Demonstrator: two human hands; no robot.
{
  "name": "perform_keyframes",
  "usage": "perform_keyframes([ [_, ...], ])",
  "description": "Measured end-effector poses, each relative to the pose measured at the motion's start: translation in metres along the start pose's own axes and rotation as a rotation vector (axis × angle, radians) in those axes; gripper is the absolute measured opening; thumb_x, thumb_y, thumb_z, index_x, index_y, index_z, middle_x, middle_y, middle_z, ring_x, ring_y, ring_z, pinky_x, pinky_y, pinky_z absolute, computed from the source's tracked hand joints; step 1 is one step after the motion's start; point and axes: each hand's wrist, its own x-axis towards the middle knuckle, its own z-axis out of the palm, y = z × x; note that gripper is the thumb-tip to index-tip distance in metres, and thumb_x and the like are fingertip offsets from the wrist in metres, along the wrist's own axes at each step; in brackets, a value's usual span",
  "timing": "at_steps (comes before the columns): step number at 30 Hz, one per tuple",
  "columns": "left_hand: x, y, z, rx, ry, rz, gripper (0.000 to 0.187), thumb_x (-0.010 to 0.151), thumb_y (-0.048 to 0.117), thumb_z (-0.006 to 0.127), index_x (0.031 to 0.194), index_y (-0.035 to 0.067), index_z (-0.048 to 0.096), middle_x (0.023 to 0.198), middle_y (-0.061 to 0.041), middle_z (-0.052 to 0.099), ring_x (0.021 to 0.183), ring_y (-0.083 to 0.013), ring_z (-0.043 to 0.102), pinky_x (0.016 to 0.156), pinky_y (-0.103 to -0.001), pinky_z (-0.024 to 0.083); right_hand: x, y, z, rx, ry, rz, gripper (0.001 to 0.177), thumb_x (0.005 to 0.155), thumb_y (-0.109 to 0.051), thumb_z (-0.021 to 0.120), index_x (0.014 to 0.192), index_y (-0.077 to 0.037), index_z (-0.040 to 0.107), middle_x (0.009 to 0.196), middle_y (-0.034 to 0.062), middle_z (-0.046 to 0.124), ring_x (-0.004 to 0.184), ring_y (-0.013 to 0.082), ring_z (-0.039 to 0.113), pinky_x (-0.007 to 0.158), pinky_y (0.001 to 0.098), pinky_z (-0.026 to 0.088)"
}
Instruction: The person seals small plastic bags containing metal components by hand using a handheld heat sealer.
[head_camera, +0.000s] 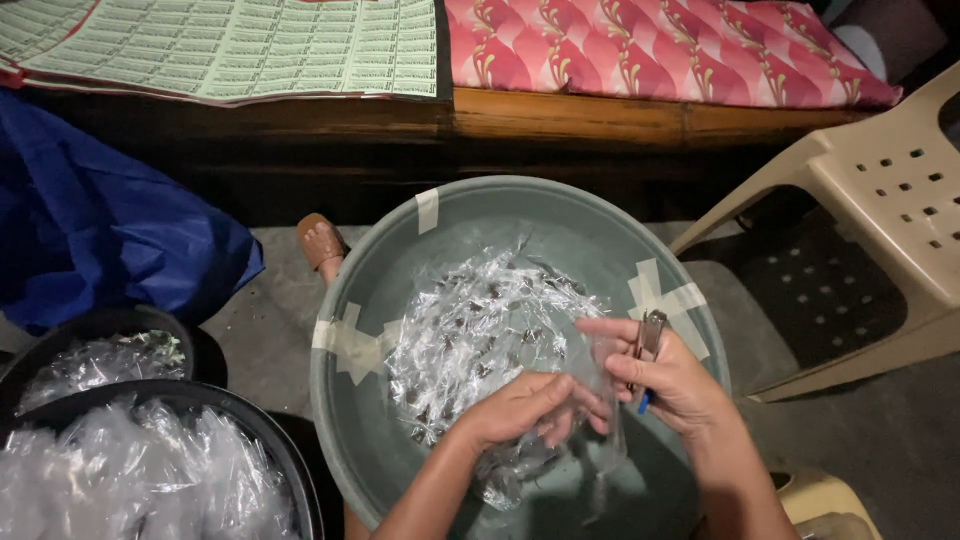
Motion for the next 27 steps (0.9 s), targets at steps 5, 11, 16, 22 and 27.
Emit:
perform_keyframes([
  [5, 0.003, 0.003, 0.012, 0.005, 0.032, -0.018, 0.055, 0.109, 0.054, 0.037, 0.134, 0.012, 0.062, 0.113, -0.006, 0.069, 0.064, -0.0060, 0.058, 0.066, -0.020, 0.057, 0.003, 0.022, -0.016, 0.015, 0.063, -0.056, 0.018, 0.083, -0.002, 0.078, 0.095, 0.005, 0.067, 0.067, 0.0127, 0.061, 0.049, 0.0166, 0.055, 0.043, 0.0253, 0.045],
  [11, 0.018, -0.120, 0.063, -0.027, 0.165, -0.154, 0.025, 0.108, 0.030, 0.053, 0.098, 0.015, 0.070, 0.071, -0.001, 0.066, 0.064, -0.0071, 0.060, 0.060, -0.022, 0.044, -0.020, 0.005, -0.018, -0.482, 0.446, -0.103, 0.013, 0.084, -0.004, 0.078, 0.080, -0.010, 0.068, 0.081, -0.0026, 0.064, 0.071, 0.0081, 0.054, 0.066, 0.0198, 0.039],
  [16, 0.010, -0.232, 0.032, 0.803, 0.074, -0.052, 0.042, 0.104, 0.048, 0.048, 0.101, 0.011, 0.067, 0.099, -0.012, 0.068, 0.091, -0.0291, 0.065, 0.080, -0.042, 0.050, -0.041, 0.044, -0.079, -0.466, 0.620, -0.324, 0.020, 0.085, 0.000, 0.076, 0.081, -0.012, 0.060, 0.087, -0.0001, 0.061, 0.077, 0.0102, 0.058, 0.072, 0.0217, 0.045],
  [22, 0.021, -0.131, -0.063, 0.445, 0.941, -0.608, 0.061, 0.091, 0.017, 0.072, 0.146, 0.005, 0.049, 0.137, -0.012, 0.062, 0.103, -0.0222, 0.070, 0.095, -0.037, 0.057, -0.062, 0.007, -0.057, -0.354, 0.653, -0.342, 0.013, 0.080, 0.001, 0.075, 0.089, -0.004, 0.067, 0.094, 0.0110, 0.069, 0.100, 0.0236, 0.070, 0.089, 0.0339, 0.056],
  [27, 0.047, -0.175, -0.115, 0.914, 1.016, -0.874, 0.059, 0.085, 0.062, 0.074, 0.116, 0.014, 0.062, 0.114, -0.009, 0.065, 0.107, -0.0279, 0.062, 0.088, -0.046, 0.053, -0.054, 0.040, -0.076, -0.350, 0.740, -0.182, 0.016, 0.072, 0.004, 0.078, 0.084, -0.003, 0.070, 0.104, 0.0150, 0.073, 0.089, 0.0230, 0.066, 0.065, 0.0305, 0.050],
])
